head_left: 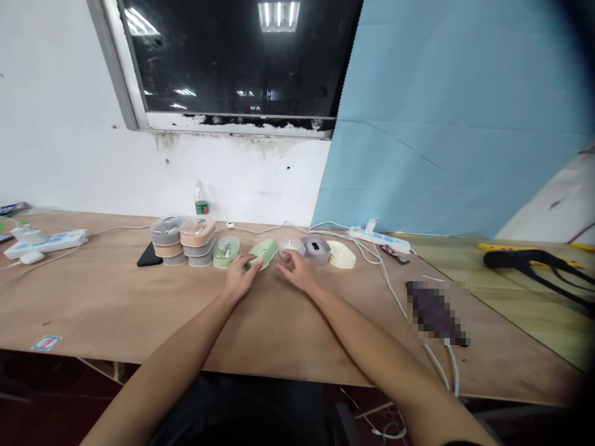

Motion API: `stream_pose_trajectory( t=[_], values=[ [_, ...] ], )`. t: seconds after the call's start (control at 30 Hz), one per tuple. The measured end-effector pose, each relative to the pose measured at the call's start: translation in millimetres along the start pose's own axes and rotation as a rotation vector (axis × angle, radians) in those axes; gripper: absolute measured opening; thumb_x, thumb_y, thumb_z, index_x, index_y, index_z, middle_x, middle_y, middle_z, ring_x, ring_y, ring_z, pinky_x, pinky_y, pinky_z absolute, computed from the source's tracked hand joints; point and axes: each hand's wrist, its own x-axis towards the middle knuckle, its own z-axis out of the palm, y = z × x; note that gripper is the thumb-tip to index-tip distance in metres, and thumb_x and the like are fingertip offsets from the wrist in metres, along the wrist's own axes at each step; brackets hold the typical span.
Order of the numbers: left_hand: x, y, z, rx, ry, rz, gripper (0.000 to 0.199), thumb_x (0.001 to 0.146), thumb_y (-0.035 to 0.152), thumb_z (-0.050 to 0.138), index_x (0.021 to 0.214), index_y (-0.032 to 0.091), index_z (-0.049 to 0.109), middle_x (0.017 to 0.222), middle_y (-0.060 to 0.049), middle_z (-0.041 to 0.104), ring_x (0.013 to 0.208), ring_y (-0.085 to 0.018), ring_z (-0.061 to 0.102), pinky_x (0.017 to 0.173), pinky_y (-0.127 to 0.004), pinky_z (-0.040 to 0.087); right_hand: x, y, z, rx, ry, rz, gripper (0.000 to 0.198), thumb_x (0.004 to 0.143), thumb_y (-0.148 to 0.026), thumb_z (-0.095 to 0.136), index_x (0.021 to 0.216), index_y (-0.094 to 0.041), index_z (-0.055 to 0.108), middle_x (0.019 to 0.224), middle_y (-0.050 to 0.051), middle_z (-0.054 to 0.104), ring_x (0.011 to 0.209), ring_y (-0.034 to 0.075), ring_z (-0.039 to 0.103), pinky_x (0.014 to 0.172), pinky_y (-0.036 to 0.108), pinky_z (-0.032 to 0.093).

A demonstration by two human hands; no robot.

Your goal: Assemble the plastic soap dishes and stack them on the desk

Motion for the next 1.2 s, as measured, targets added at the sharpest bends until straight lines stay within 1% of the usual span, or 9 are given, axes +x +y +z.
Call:
stream_pose_trajectory(
  t=[0.13, 0.3, 0.4, 0.53, 0.67, 0.83, 0.93, 1.07, 1.2],
  values=[
    [-1.6, 3.7, 10.2, -0.172, -0.036, 0.018, 0.036, 0.087, 0.048, 0.054, 0.096, 0.019, 0.073, 0.105, -0.009, 0.069, 0.102, -0.022, 0.062, 0.093, -0.036, 0.046, -5.8, -26.9, 12.1, 0.111, -0.071, -0.011, 0.049, 0.073, -0.05, 0.069, 0.108, -0.019, 0.055, 0.085, 0.003, 0.065, 0.062, 0.015, 0.056, 0.06, 0.027, 0.043],
    [-2.7, 4.9, 14.6, -0.222, -0.059, 0.04, 0.033, 0.086, 0.048, 0.056, 0.089, 0.022, 0.075, 0.106, -0.007, 0.068, 0.109, -0.022, 0.059, 0.099, -0.036, 0.044, -7.5, -32.3, 13.6, 0.138, -0.042, -0.018, 0.029, 0.081, -0.044, 0.062, 0.096, -0.019, 0.058, 0.071, 0.0, 0.061, 0.06, 0.014, 0.054, 0.059, 0.026, 0.04],
    [-0.4, 3.6, 13.9, -0.235, -0.011, 0.023, 0.031, 0.085, 0.047, 0.057, 0.09, 0.022, 0.075, 0.107, -0.007, 0.067, 0.107, -0.021, 0.059, 0.099, -0.035, 0.044, -9.0, -35.0, 10.4, 0.147, -0.079, -0.056, 0.021, 0.089, -0.039, 0.05, 0.093, -0.02, 0.059, 0.075, 0.002, 0.062, 0.066, 0.015, 0.056, 0.065, 0.027, 0.042],
    [4.4, 1.3, 8.0, -0.242, 0.107, -0.022, 0.033, 0.085, 0.047, 0.057, 0.091, 0.02, 0.074, 0.106, -0.007, 0.067, 0.104, -0.021, 0.06, 0.094, -0.035, 0.047, -5.9, -32.1, 8.8, 0.196, -0.041, 0.074, 0.024, 0.092, -0.04, 0.042, 0.095, -0.022, 0.058, 0.08, 0.003, 0.063, 0.074, 0.017, 0.058, 0.071, 0.028, 0.045],
    [6.8, -0.7, -1.5, -0.166, 0.15, -0.01, 0.035, 0.086, 0.048, 0.054, 0.084, 0.019, 0.073, 0.098, -0.006, 0.069, 0.101, -0.022, 0.06, 0.09, -0.035, 0.049, 4.1, 1.9, -9.7, 0.22, 0.306, 0.264, 0.029, 0.093, -0.039, 0.037, 0.105, -0.018, 0.053, 0.08, 0.005, 0.06, 0.071, 0.018, 0.057, 0.07, 0.03, 0.047],
    [4.8, -3.0, -5.0, -0.084, 0.118, -0.002, 0.035, 0.085, 0.048, 0.056, 0.095, 0.019, 0.073, 0.102, -0.007, 0.067, 0.101, -0.021, 0.06, 0.09, -0.035, 0.048, 5.3, 75.3, -61.0, 0.06, 0.66, 0.358, 0.023, 0.09, -0.036, 0.043, 0.101, -0.018, 0.052, 0.093, 0.006, 0.059, 0.078, 0.016, 0.057, 0.082, 0.033, 0.047],
    [3.6, -3.8, -3.5, -0.067, 0.079, 0.044, 0.037, 0.084, 0.049, 0.057, 0.098, 0.019, 0.073, 0.104, -0.008, 0.066, 0.101, -0.022, 0.06, 0.088, -0.034, 0.049, 4.1, 109.5, -80.2, 0.347, 0.795, 0.554, 0.018, 0.087, -0.036, 0.048, 0.096, -0.02, 0.047, 0.073, -0.003, 0.054, 0.059, 0.011, 0.055, 0.069, 0.03, 0.051],
    [2.8, -1.6, -3.6, -0.024, 0.05, 0.087, 0.037, 0.085, 0.049, 0.056, 0.1, 0.02, 0.072, 0.105, -0.008, 0.066, 0.101, -0.022, 0.06, 0.088, -0.035, 0.049, 6.7, 132.3, -85.1, 0.789, 0.84, 0.821, 0.013, 0.086, -0.029, 0.053, 0.084, -0.021, 0.043, 0.058, -0.009, 0.048, 0.048, 0.007, 0.052, 0.057, 0.024, 0.053],
    [1.9, 0.8, -5.1, -0.002, 0.035, 0.085, 0.037, 0.085, 0.05, 0.056, 0.101, 0.021, 0.072, 0.106, -0.007, 0.066, 0.102, -0.022, 0.06, 0.09, -0.036, 0.048, 7.3, 142.0, -83.0, 0.838, 0.792, 1.014, 0.012, 0.086, -0.021, 0.053, 0.078, -0.02, 0.044, 0.055, -0.008, 0.051, 0.046, 0.006, 0.052, 0.054, 0.021, 0.055]
  ],
)
